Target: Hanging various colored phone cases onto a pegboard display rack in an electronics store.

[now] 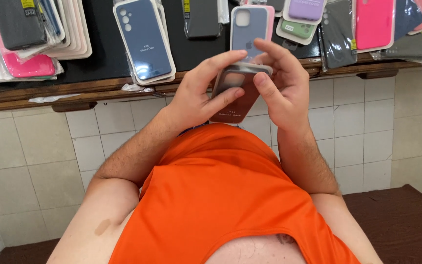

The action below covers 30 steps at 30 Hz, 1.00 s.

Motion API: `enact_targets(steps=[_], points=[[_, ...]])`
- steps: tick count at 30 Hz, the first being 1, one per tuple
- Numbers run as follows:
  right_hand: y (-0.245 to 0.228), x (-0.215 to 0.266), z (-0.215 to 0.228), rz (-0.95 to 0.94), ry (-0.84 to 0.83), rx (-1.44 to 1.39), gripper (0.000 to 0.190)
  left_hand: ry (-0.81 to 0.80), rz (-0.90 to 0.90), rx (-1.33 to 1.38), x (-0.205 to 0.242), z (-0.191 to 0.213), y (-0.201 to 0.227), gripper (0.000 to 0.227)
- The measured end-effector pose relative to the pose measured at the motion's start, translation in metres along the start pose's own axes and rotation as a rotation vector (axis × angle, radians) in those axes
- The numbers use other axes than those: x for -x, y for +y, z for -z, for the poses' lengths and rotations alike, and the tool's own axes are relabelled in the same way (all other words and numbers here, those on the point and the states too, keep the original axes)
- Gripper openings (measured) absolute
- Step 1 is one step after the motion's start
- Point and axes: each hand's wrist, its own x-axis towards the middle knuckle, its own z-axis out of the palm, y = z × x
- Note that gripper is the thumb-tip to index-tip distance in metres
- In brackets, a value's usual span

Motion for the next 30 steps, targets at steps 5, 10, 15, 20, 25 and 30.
enact_targets(steps=[5, 10, 15, 20, 25, 30], points=[[0.026, 0.022, 0.034, 0.14, 0.143, -0.008, 0.019, -0.015, -0.028, 0.069, -0.009, -0.044, -0.006, 0.066], [0.014, 0.072, 0.069, 0.112, 0.267, -0.005, 0.015, -0.165, -0.051, 0.091, -0.018, -0.085, 0.015, 0.067], [-0.001, 0.119, 0.095, 0.058, 0.375, 0.026, 0.014, -0.248, -0.11, 0.12, -0.007, -0.14, 0.014, 0.071], [-0.015, 0.159, 0.117, 0.023, 0.375, 0.042, 0.023, -0.288, -0.119, 0.199, -0.015, -0.169, 0.051, 0.067], [-0.031, 0.218, 0.132, 0.028, 0.46, 0.029, 0.052, -0.398, -0.203, 0.332, -0.036, -0.205, 0.066, 0.067], [-0.069, 0.276, 0.113, -0.214, 0.769, 0.081, 0.071, -0.748, -0.241, 0.452, -0.062, -0.249, 0.075, 0.058]])
